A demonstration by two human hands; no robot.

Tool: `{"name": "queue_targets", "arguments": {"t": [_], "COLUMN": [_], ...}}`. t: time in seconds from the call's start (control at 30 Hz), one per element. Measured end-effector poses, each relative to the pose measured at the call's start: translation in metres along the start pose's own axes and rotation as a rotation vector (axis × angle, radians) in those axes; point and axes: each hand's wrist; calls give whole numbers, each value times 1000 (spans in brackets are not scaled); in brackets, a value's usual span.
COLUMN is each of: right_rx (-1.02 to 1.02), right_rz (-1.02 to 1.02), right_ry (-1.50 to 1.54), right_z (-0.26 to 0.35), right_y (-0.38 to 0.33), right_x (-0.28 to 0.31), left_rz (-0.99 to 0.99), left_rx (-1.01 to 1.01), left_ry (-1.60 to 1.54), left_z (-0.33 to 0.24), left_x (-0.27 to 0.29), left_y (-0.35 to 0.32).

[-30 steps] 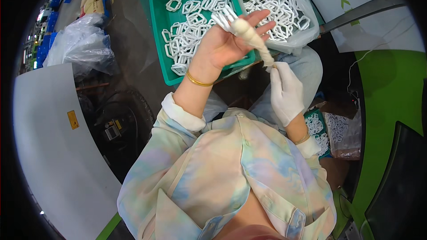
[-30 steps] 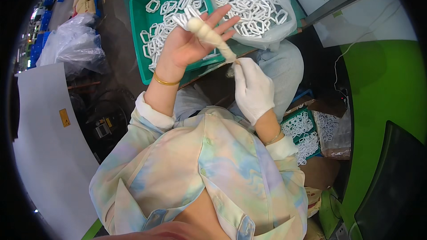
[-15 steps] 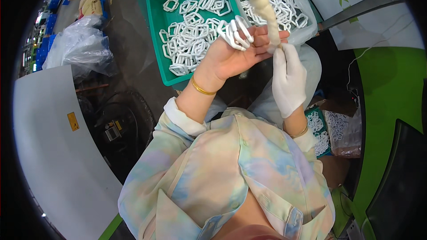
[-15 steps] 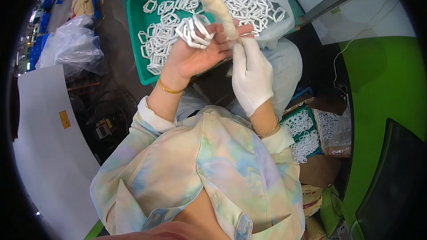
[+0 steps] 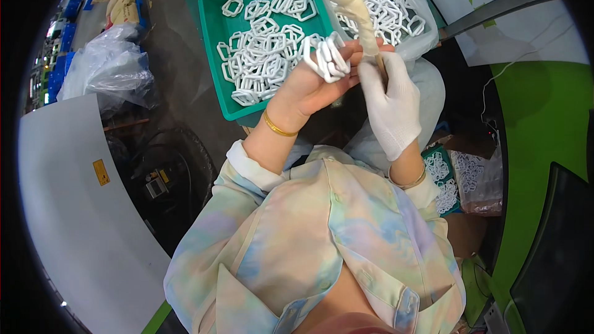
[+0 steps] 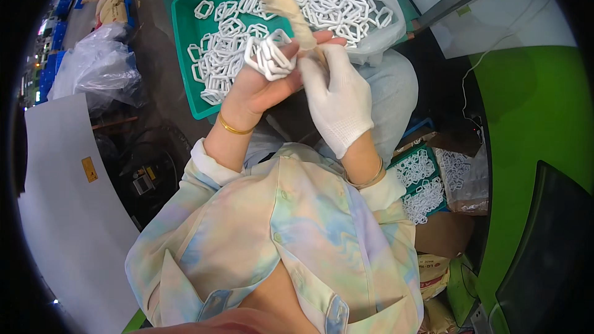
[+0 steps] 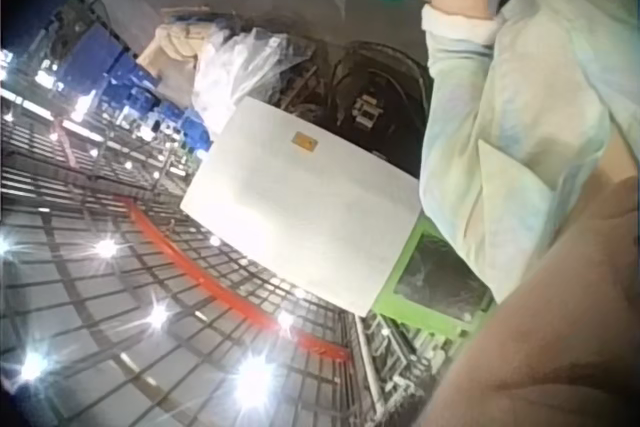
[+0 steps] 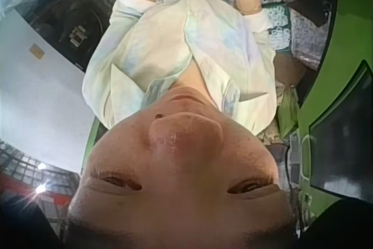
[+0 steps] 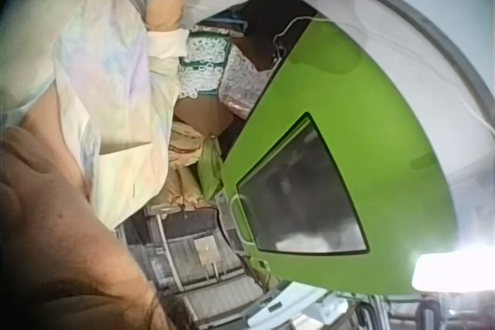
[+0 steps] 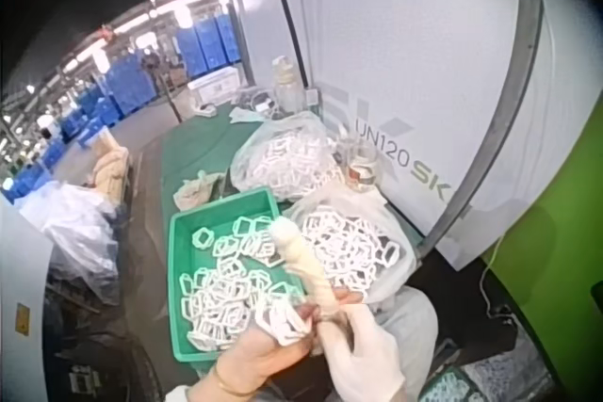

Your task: Assembling white plastic clips onto a cylindrical assembly tool.

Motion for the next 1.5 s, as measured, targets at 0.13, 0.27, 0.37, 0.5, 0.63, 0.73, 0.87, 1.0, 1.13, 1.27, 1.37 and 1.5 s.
{"name": "queue_targets", "arguments": {"t": [0.13, 0.27, 0.37, 0.5, 0.63, 0.73, 0.87, 1.0, 1.13, 1.27, 1.37, 1.5], "right_rx": [-31, -71, -130, -120, -153, -94, -21, -120, 55, 32, -58, -174], "right_rz": [126, -92, -38, 97, -73, -68, 149, 15, 193, 238, 210, -26], "right_ry": [60, 60, 131, 77, 221, 162, 14, -3, -49, -87, -69, 55], "right_z": [8, -5, -2, 9, -13, -32, -34, -36, -11, 4, 10, -1], "right_y": [7, 17, 11, 1, 14, 8, -4, -2, -20, -24, -17, 6], "right_x": [-2, -4, 1, -6, -3, 1, 7, 14, 11, 3, -3, -2], "left_rz": [62, 76, 32, 151, 103, 132, 150, 106, 157, 139, 89, 268], "left_rx": [-3, -95, -108, -79, -103, -116, -158, -135, -112, -83, -86, -13], "left_ry": [61, 149, 92, 11, -13, -25, -45, -88, -180, -185, -2, -124], "left_z": [5, 4, 3, 6, 9, 0, -6, -6, -10, -5, 2, 4], "left_x": [-1, 10, 7, 2, -1, -5, -7, -8, -2, -1, -4, 1], "left_y": [-1, -4, -3, -7, -9, -11, -11, -13, -6, 0, -4, -7]}}
Point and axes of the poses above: each hand's wrist, its own y-axis towards the middle knuckle, its own x-axis out of the back of the hand, z = x × y, and after that the axes turned 13 degrees about -y, right-handed
